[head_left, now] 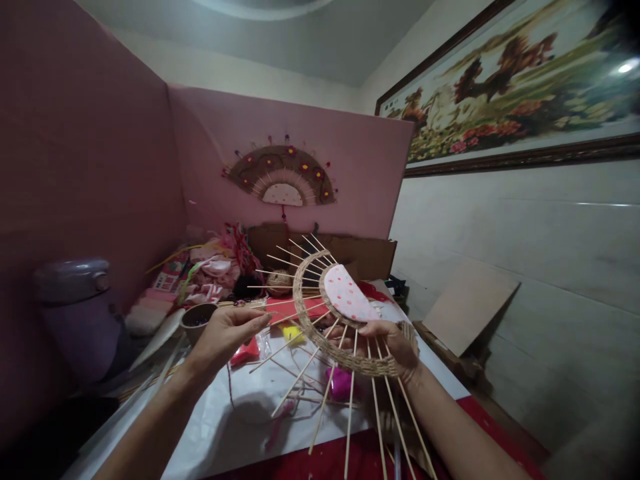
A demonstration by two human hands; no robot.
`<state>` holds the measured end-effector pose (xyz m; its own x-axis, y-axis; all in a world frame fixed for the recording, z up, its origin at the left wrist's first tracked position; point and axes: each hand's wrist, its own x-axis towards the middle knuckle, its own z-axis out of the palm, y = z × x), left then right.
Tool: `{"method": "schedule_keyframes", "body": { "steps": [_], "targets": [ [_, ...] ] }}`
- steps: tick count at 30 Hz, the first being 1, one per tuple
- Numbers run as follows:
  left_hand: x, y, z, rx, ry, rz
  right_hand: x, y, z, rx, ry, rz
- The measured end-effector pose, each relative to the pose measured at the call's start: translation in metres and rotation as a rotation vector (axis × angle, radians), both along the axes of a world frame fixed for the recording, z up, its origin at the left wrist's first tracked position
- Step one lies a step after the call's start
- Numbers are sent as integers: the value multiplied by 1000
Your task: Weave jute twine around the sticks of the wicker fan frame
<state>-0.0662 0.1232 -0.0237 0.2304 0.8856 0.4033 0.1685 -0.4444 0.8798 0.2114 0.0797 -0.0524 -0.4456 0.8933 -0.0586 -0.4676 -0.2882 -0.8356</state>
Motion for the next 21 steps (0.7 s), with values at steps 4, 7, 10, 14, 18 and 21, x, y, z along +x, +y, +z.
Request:
{"method": "schedule_keyframes", "body": {
  "steps": [4,7,10,14,18,21],
  "targets": [
    [1,-4,3,357,365,203,1,2,-2,-13,31,67],
    [-1,-5,5,441,425,297,-1,-2,2,-73,37,142],
    [-8,0,3,343,313,266,-1,-8,8,-116,12,159],
    [-18,7,1,100,129,202,3,-11,13,-97,7,156],
    [-22,8,4,128,70,225,6,-9,12,-46,-6,125],
    [-21,9,3,303,19,309,5,-7,12,-1,14,57]
  ]
}}
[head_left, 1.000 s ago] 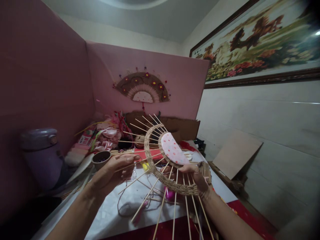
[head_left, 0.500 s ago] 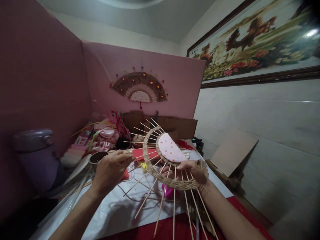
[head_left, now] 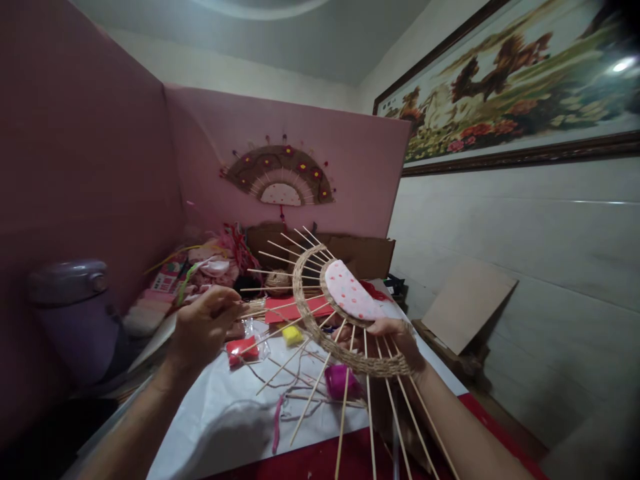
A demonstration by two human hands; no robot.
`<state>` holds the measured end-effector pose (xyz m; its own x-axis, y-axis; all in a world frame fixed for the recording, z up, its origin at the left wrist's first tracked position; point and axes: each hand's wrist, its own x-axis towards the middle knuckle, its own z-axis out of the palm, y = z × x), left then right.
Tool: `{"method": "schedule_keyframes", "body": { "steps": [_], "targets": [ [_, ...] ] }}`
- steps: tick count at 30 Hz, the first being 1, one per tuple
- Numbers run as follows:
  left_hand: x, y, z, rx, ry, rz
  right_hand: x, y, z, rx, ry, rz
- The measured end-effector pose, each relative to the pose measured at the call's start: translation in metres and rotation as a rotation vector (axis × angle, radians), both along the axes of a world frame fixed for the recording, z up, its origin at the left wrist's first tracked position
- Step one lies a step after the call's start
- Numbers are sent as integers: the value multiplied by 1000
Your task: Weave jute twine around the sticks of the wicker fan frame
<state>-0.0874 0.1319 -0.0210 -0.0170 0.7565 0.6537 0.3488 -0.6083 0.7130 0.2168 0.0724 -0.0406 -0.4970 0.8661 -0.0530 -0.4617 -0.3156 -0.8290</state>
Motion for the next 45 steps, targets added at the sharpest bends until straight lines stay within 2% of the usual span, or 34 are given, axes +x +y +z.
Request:
{"method": "schedule_keyframes", "body": {
  "steps": [2,5,12,17,22,28,30,33,36,38,43,45],
  "targets": [
    [3,1,-4,20,-41,-21,-1,0,-1,19,22,-17],
    [13,1,-11,-99,-77,-109,-3,0,-6,15,65,-5],
    [33,-3,-21,-166,39,-252,-7,-4,-17,-102,149,206],
    [42,-8,-25,-234,-6,-324,-10,-3,-19,-87,157,249],
    [52,-20,-21,-474,-219,-433,-12,-6,-17,-58,161,232],
    [53,-25,-15,-521,-446,-446,-15,-12,-7,-39,154,190],
    [53,-28,-11,-549,-427,-469,-15,-11,-7,-28,145,161],
    [56,-34,-6,-550,-367,-568,-15,-8,-12,-36,138,170],
    [57,-36,-4,-571,-419,-651,-14,-7,-16,-43,147,193],
    [57,-35,-4,-588,-472,-626,-15,-8,-16,-46,157,216],
    [55,-32,-6,-573,-512,-386,-18,-9,-14,-46,197,277],
    [56,-32,-6,-552,-549,-333,-17,-9,-15,-48,205,275]
  ]
}}
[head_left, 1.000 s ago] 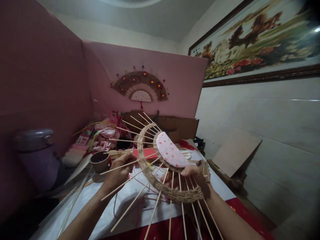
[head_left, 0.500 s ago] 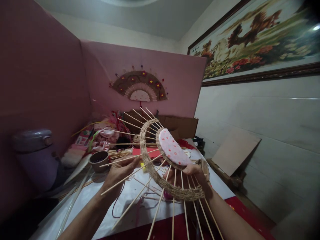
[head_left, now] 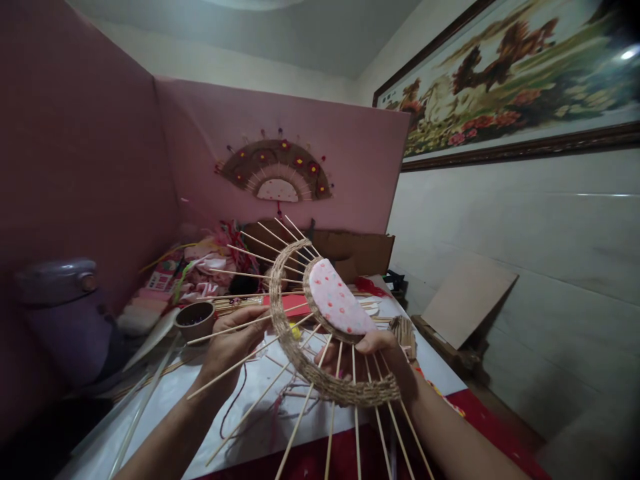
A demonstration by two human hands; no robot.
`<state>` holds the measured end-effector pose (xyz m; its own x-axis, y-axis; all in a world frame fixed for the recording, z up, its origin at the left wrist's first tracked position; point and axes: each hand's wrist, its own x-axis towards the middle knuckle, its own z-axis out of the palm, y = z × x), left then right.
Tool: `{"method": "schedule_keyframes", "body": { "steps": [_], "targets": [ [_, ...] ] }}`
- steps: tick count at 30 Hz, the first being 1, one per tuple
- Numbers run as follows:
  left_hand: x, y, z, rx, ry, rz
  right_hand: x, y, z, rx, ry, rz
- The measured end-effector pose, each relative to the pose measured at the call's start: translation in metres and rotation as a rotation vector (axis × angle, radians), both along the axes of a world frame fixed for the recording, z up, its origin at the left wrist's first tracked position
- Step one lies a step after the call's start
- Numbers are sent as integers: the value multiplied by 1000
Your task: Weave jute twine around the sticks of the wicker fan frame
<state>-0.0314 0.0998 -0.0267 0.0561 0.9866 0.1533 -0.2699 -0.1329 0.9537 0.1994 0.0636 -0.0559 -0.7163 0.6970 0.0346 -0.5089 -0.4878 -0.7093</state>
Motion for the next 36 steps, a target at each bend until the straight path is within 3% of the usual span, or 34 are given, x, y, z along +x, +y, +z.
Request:
{"method": "schedule_keyframes", "body": {
  "steps": [2,9,16,19,23,28,36],
  "targets": [
    [1,-1,0,3,-39,12,1,0,-2,-7,1,-15],
    [0,-2,1,20,-52,-161,2,1,-4,-32,-17,-6],
    [-10,0,1,35,103,-43,-1,0,0,12,-36,-27],
    [-14,1,2,145,191,19,-1,0,2,17,-65,2],
    [-17,1,5,347,233,25,0,0,1,30,-45,39],
    [-15,-3,5,324,269,67,3,1,-3,16,-15,12],
    [-18,0,3,412,286,25,3,3,-6,43,-17,-4]
  ]
}}
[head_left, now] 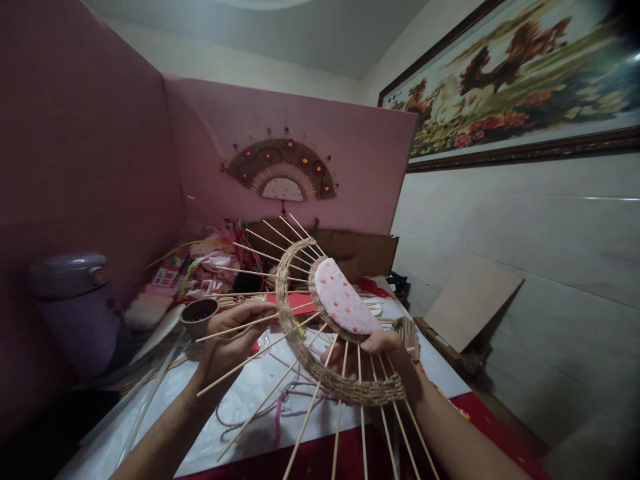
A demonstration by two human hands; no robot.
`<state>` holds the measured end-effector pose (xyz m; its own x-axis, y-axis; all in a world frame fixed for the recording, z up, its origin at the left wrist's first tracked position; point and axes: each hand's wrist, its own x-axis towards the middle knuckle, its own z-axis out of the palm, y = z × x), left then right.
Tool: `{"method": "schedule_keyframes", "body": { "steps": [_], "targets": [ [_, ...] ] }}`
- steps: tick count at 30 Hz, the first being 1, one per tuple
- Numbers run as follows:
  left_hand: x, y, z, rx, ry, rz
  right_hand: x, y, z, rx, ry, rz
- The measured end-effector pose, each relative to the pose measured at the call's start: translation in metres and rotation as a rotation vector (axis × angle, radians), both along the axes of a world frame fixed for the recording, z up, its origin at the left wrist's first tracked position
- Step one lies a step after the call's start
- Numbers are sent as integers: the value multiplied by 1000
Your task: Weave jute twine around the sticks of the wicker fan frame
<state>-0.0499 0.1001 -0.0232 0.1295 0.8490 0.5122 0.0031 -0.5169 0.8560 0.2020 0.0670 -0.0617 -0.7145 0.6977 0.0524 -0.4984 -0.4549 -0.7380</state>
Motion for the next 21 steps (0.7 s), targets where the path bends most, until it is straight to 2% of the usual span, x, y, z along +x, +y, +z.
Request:
{"method": "schedule_keyframes", "body": {
  "steps": [5,10,15,19,21],
  "targets": [
    [5,-3,3,20,-66,3,-4,-3,4,-2,15,-57],
    [11,-3,-2,-20,-134,8,-7,-7,9,-17,-3,-103],
    [11,0,-6,-25,-119,-47,-10,-6,4,-36,-4,-83],
    [9,0,-3,151,-24,88,-13,-4,-1,-36,7,-59],
    [8,-1,-3,176,-9,143,-15,-5,0,-36,9,-26]
  ]
}}
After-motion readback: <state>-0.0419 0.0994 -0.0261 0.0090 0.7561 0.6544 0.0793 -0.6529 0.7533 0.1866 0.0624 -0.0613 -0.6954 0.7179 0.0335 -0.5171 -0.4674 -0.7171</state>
